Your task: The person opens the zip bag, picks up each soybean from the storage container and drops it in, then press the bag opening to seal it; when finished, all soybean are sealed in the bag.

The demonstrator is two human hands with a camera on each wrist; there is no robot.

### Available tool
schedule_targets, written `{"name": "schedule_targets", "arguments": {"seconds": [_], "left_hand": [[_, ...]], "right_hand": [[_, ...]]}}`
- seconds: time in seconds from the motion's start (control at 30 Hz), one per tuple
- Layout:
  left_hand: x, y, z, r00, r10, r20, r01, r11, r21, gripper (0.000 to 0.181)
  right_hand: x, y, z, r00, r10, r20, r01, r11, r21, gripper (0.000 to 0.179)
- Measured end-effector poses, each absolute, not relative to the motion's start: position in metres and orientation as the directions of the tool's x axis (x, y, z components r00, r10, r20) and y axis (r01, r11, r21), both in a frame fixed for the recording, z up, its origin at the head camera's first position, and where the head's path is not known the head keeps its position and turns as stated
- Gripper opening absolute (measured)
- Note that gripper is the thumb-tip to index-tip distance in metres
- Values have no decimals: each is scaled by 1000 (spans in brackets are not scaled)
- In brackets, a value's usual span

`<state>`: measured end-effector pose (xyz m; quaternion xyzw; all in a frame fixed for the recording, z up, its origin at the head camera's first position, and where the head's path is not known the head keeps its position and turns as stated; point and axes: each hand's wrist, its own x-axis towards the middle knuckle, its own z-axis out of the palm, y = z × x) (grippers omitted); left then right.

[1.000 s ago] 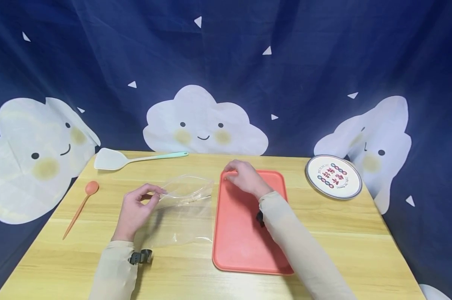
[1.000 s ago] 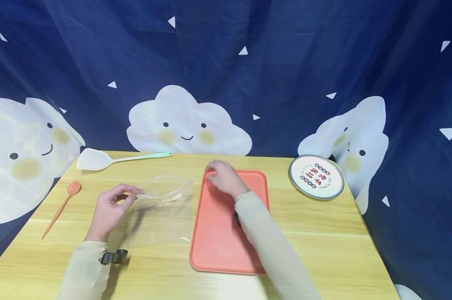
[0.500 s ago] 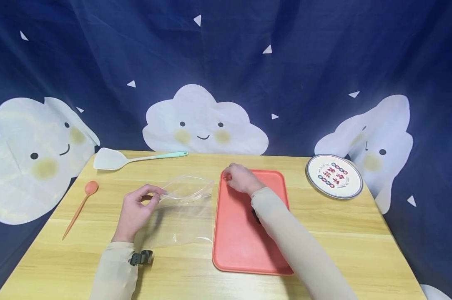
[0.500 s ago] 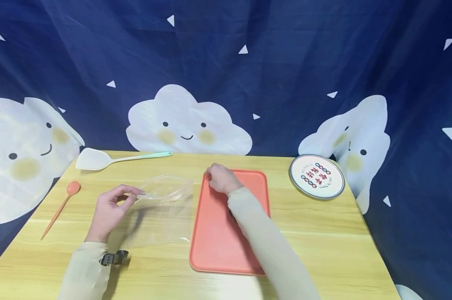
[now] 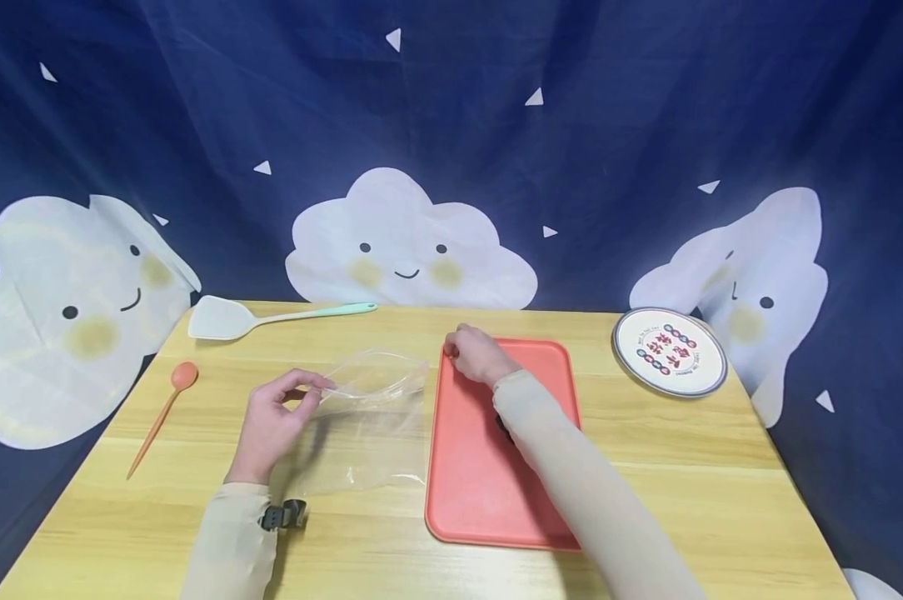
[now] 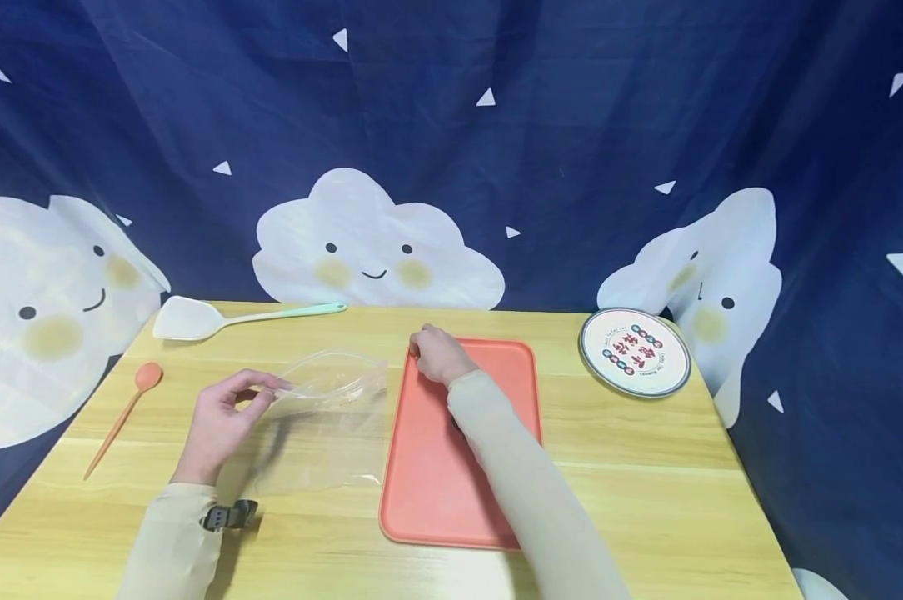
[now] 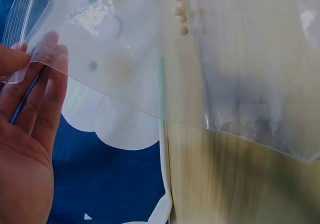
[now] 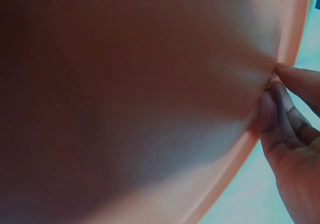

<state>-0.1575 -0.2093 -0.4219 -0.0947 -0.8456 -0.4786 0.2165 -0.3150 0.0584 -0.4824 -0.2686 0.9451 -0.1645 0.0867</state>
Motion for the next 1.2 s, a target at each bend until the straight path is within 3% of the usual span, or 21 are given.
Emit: {"name": "schedule_targets", "arguments": {"seconds": [0.27, 0.63, 1.03, 1.2], "left_hand": [[-158, -211, -422, -891, -45, 452, 362, 531, 766, 20], [-173, -227, -455, -892, -47, 450, 359, 532, 767, 27], [-172, -229, -455, -893, -53, 446, 354, 527, 773, 26], [-164, -219, -436, -884, -44, 465, 378, 519, 767, 22]], "right_hand": [[-316, 60, -482, -823, -557, -113, -494, 799, -343, 13], [-313, 80, -470, -836, -540, -99, -385, 704, -597, 5], [-281, 99, -441, -843, -525, 117, -453, 575, -682, 7], [-260, 99, -420, -845, -496, 199, -470, 510, -721, 6]]}}
